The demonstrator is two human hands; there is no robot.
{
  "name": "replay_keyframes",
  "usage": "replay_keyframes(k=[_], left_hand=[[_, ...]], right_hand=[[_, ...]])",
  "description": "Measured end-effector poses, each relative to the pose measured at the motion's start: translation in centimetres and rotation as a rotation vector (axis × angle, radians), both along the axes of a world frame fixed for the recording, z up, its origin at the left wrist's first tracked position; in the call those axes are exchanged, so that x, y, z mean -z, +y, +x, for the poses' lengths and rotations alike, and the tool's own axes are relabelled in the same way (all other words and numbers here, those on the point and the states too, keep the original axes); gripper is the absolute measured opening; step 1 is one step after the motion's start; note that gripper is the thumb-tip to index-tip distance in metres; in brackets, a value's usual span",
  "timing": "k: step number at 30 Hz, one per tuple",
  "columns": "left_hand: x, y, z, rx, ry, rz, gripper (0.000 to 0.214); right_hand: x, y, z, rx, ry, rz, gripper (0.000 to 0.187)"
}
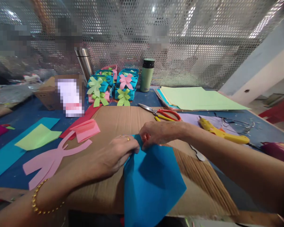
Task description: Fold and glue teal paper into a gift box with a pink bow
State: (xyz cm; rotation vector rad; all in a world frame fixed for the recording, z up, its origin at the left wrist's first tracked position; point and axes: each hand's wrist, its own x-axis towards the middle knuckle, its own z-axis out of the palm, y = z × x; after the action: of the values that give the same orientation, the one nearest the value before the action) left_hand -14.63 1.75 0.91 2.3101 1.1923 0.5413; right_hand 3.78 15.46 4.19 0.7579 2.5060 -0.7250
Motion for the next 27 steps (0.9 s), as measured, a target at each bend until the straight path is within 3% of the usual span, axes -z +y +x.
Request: replay_keyframes(k=[5,16,23,27], left_hand=[[0.5,0.4,-0.7,-0.067,-0.05,-0.059,0.017],[0.3,0.5,-0.7,-0.044,-0.058,-0.046,0.022],[-0.6,0.4,-0.6,-0.015,-0.062,-0.038,0.031],[-0.8,-0.2,-1.4,-0.119,-0.06,-0.048,0.021]], right_hand=[[-0.4,-0.5,-0.3,-0.004,-0.017,0.049,0.04],[-0.1,-0.5,-0.5,-0.011,-0.015,0.11,0.058],[0.0,-1.0,-0.9,-0.038,-0.023,0.231,0.048],[0.9,-0.4,-0.7,-0.065,-0.009,0.236,0.045]])
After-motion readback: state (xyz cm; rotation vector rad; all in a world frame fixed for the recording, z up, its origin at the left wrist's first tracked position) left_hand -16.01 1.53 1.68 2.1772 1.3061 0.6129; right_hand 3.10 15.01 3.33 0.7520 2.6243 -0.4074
